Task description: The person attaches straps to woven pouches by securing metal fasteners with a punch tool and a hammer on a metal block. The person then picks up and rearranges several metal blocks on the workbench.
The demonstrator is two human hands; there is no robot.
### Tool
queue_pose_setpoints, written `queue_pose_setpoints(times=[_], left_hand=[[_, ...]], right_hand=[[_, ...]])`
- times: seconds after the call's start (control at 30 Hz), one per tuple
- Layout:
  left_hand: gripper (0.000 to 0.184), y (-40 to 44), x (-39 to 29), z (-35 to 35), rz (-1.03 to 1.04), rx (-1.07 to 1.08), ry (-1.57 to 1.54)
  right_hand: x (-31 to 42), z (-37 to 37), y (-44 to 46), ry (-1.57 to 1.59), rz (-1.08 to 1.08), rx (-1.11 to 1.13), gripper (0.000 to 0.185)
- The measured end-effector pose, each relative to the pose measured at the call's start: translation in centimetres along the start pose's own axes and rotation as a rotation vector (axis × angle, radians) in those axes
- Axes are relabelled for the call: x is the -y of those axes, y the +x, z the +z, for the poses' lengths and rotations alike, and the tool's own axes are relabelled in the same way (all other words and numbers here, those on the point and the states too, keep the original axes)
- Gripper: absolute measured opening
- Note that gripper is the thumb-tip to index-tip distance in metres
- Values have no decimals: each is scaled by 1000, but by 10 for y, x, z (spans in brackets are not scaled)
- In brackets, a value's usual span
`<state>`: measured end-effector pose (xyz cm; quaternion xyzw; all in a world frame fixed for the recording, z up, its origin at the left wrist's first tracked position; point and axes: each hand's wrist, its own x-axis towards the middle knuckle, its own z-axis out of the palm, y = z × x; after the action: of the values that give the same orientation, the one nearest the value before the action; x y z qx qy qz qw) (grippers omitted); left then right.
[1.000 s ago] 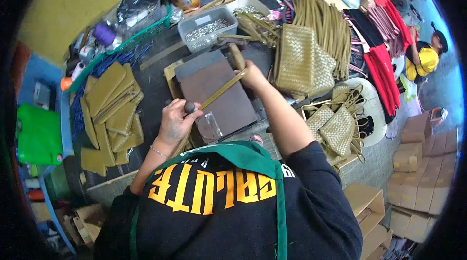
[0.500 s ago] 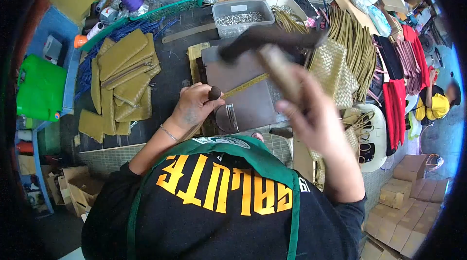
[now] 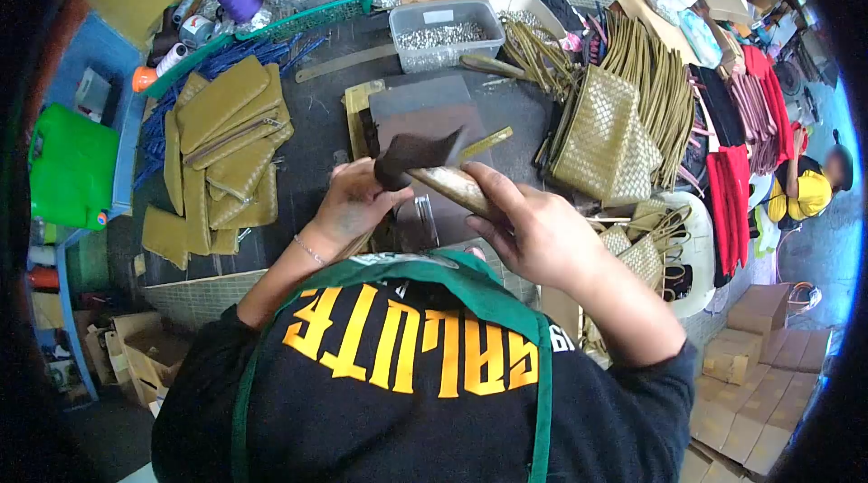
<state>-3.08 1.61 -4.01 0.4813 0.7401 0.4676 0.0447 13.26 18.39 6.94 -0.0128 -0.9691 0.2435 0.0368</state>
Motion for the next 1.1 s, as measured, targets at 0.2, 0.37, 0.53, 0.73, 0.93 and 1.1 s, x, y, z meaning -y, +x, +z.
queue_pose_setpoints(times=[0.2, 0.37, 0.53, 0.73, 0.93, 1.1], left_hand=[[19, 3, 2, -1, 30, 67, 162], [18, 3, 0, -1, -5, 117, 215], [19, 4, -1, -2, 106, 14, 69], [14, 1, -3, -5, 65, 41, 142], [16, -5, 9, 2, -283, 59, -111], [20, -11, 22, -1, -499, -154, -583]], right_hand=[[3, -7, 0, -3, -110, -168, 51], [-1, -3, 4, 98, -79, -118, 51], [-9, -24, -11, 616, -84, -453, 51], [-13, -13, 1, 39, -93, -234, 52], [-79, 7, 41, -208, 300, -434, 49], [-160, 90, 62, -402, 505, -276, 46]])
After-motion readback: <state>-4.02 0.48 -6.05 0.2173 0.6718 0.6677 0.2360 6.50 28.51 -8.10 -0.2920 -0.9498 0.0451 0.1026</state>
